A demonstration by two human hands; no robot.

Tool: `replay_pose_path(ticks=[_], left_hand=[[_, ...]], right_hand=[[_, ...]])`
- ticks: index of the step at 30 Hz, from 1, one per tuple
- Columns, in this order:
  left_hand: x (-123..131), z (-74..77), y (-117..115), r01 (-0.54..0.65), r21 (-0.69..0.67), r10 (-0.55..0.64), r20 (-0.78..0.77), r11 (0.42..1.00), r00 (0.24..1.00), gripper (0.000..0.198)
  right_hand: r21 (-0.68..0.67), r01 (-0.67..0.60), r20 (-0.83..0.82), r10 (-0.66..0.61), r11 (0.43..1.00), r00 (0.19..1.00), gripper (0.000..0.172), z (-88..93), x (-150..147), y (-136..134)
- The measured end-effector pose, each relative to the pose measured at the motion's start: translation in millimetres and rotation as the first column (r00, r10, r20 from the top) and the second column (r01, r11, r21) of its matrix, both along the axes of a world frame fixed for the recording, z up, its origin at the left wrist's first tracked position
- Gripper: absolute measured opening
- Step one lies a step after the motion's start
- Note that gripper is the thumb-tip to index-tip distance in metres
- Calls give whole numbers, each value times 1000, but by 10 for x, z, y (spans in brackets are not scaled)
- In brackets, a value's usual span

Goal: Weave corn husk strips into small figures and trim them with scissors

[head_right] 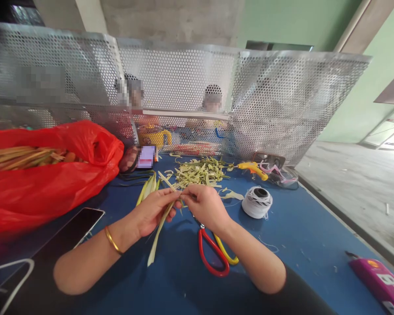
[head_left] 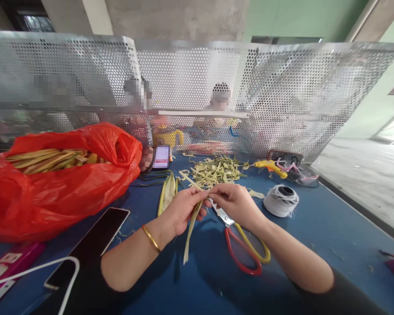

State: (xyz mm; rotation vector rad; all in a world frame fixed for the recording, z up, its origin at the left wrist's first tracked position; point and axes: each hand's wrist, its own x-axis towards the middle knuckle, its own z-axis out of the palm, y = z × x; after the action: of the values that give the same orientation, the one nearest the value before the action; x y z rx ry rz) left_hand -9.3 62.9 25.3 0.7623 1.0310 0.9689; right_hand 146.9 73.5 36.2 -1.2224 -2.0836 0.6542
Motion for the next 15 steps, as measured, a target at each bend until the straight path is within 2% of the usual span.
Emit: replay_pose_path(ticks=[4,10,15], left_hand=[[2,16,3,-21,-8,21,-17,1000,1000,15],[-10,40,6,30,-60,-31,-13,998,999,14],[11,20,4,-29,-39,26,-61,999,998,15]], right_hand=[[48,42,13,-43,998,999,16,-4,-3,1],[45,39,2,-39,998,999,15,-1,0,4],[67,40,29,-42,997,999,16,14,-5,-4]])
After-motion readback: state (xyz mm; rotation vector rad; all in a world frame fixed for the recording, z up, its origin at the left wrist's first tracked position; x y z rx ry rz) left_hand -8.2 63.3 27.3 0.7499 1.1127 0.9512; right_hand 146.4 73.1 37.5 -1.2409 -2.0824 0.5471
